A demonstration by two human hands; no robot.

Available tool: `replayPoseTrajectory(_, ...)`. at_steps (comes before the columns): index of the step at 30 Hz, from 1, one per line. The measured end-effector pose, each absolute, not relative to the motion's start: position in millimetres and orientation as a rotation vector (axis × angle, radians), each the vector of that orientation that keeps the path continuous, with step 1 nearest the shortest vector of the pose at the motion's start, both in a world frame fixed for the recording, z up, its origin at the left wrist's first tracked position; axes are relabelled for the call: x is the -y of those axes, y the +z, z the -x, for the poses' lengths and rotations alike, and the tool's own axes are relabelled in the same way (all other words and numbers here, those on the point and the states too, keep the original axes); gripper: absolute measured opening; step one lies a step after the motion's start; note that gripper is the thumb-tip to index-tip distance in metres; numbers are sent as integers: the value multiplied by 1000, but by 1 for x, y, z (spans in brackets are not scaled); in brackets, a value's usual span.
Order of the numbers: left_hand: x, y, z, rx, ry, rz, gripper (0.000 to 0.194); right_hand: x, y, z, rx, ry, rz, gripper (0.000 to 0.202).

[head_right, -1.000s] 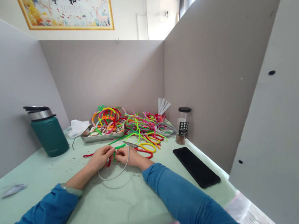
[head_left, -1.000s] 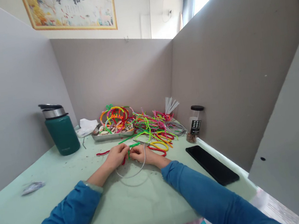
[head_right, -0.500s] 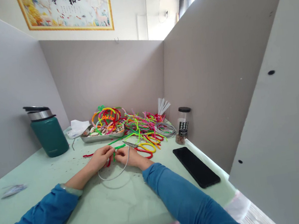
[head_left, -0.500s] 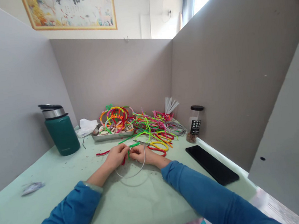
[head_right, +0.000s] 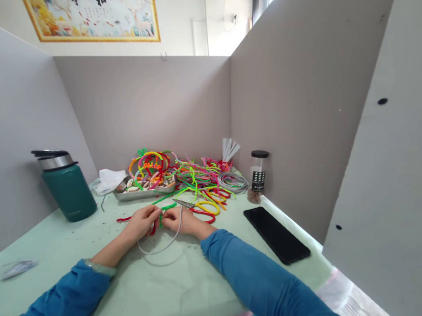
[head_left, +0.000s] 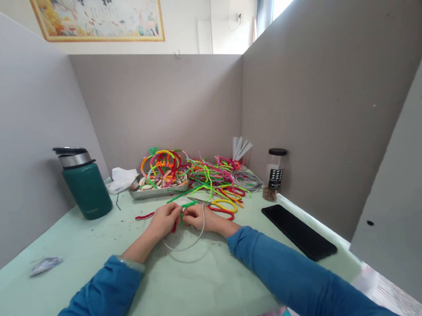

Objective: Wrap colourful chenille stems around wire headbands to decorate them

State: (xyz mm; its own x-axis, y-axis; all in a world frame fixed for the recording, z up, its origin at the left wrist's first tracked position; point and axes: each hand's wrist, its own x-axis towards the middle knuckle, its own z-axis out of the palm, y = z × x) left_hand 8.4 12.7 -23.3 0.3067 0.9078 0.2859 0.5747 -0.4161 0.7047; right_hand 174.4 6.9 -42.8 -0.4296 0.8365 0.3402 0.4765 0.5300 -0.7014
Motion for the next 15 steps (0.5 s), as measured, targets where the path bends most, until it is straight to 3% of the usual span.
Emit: replayPoseTrajectory(15,-14,-25,-9,-1232,970,-1930,30,-6,-42,-173,2017,754,1048,16)
